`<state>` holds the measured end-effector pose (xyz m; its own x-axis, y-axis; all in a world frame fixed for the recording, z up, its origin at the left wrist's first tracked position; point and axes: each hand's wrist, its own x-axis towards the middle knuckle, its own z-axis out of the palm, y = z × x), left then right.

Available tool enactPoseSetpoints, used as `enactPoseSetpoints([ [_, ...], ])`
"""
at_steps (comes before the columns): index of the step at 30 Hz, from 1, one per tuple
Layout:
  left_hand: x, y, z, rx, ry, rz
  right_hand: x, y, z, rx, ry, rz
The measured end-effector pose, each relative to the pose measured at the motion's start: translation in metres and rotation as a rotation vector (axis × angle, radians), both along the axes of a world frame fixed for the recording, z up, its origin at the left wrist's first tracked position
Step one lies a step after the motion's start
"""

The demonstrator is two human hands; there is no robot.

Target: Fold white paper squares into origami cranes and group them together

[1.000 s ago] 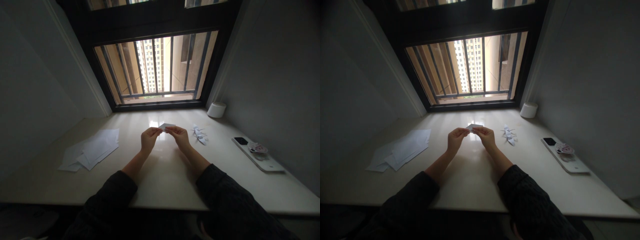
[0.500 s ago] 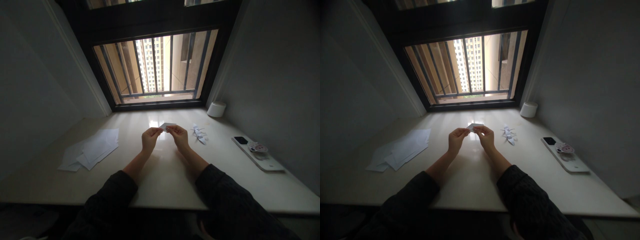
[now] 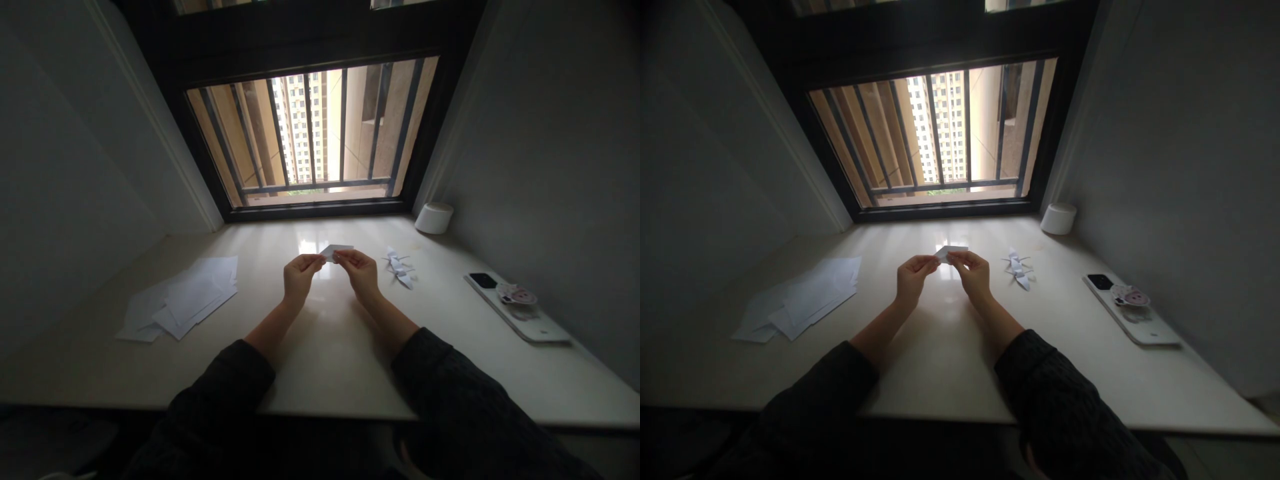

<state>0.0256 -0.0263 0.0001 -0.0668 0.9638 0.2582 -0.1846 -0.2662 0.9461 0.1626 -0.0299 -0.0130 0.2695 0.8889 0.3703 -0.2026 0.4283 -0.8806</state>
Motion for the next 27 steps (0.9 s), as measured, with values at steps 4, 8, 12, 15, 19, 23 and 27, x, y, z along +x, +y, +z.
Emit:
enactPoseSetpoints([
  [4, -0.0002, -0.0014, 0.0013, -0.033, -0.037, -0.017, 0.0000, 0.0002, 0.0002, 0.015, -0.008, 0.013],
  [8, 0.0002, -0.0034, 0.0024, -0.059, -0.063, -0.027, -0.0003, 0.0005, 0.0003, 0.001, -0.020, 0.002],
  [12, 0.0015, -0.0046, 0.0025, -0.078, -0.073, -0.026, -0.0008, 0.0003, -0.0001, -0.001, -0.008, -0.003],
  [15, 0.0024, -0.0048, 0.0023, -0.082, -0.078, -0.019, -0.0014, -0.0005, 0.0000, -0.014, 0.017, -0.003],
  [19, 0.0029, -0.0055, 0.0035, -0.081, -0.082, -0.022, -0.0023, -0.0026, 0.0020, -0.030, 0.061, 0.005],
  [23, 0.0038, -0.0070, 0.0059, -0.084, -0.085, -0.032, -0.0027, -0.0040, 0.0042, -0.037, 0.045, -0.015],
  [27, 0.0055, -0.0075, 0.0061, -0.087, -0.088, -0.021, -0.0034, -0.0022, 0.0031, -0.041, 0.053, -0.017],
])
